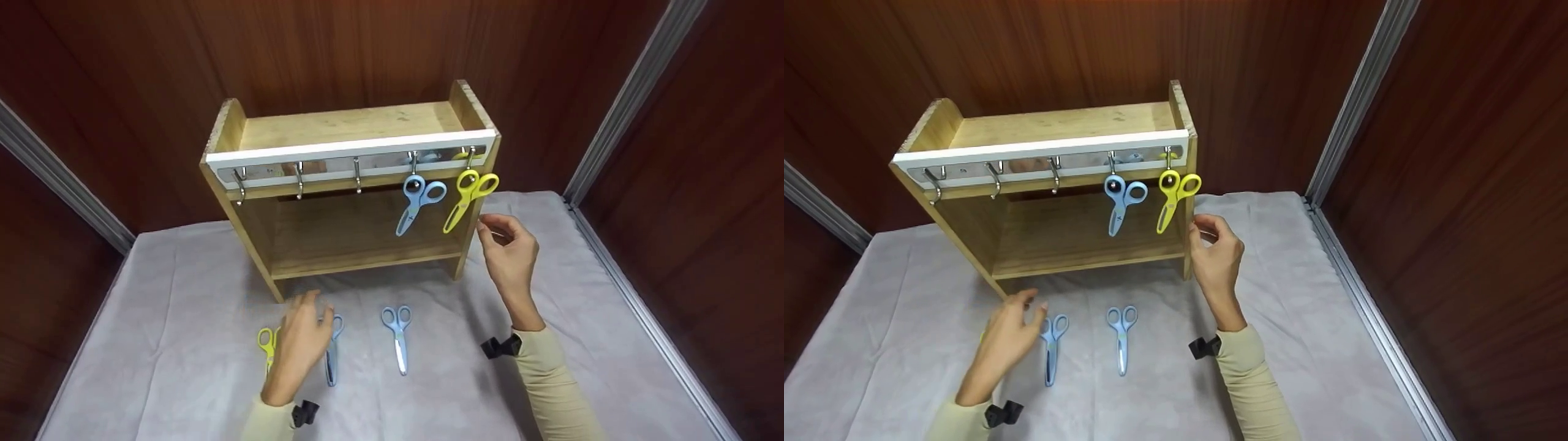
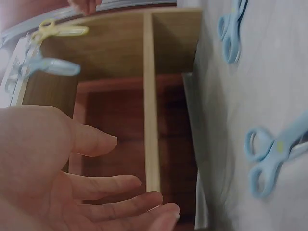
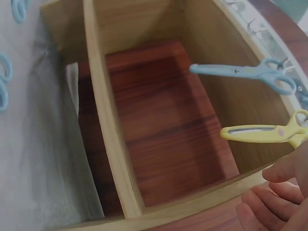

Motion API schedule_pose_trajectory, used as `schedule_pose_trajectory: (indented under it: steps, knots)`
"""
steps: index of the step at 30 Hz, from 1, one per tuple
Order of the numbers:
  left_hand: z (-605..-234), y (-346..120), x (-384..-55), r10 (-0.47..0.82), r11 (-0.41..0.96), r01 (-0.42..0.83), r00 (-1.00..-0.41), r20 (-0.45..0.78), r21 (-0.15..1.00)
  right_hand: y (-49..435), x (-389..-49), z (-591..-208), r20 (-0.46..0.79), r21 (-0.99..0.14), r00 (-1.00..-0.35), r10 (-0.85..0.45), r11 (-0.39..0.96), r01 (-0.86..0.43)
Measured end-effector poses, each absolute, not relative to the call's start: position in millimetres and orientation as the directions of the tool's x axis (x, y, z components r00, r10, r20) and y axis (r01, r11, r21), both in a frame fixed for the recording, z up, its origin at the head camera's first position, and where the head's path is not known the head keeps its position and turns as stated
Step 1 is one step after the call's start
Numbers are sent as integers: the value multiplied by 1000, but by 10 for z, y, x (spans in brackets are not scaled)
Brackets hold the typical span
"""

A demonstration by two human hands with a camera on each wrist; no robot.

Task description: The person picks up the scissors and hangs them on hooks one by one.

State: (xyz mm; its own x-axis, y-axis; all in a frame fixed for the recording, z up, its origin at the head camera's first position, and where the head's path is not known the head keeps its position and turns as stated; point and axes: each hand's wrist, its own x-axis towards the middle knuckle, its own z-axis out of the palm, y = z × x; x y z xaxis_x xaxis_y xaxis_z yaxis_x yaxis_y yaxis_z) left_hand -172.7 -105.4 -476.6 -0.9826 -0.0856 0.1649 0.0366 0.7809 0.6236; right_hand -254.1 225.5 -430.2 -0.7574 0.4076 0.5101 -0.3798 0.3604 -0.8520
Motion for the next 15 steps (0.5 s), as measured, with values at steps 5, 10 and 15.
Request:
schedule_pose_trajectory:
  steps: [5, 10, 15]
  knots:
    - [-4858, -894, -1719, -52, 806, 63, -983, 177, 589, 2248, -2581, -4306, 543, -832, -740, 398, 377, -407]
    - [-4966, -764, -1711, -31, 818, 84, -981, 190, 569, 2232, -2630, -4303, 554, -827, -738, 386, 357, -435]
    - [-5080, -659, -1672, -17, 838, 102, -977, 212, 535, 2206, -2685, -4317, 566, -818, -739, 365, 364, -446]
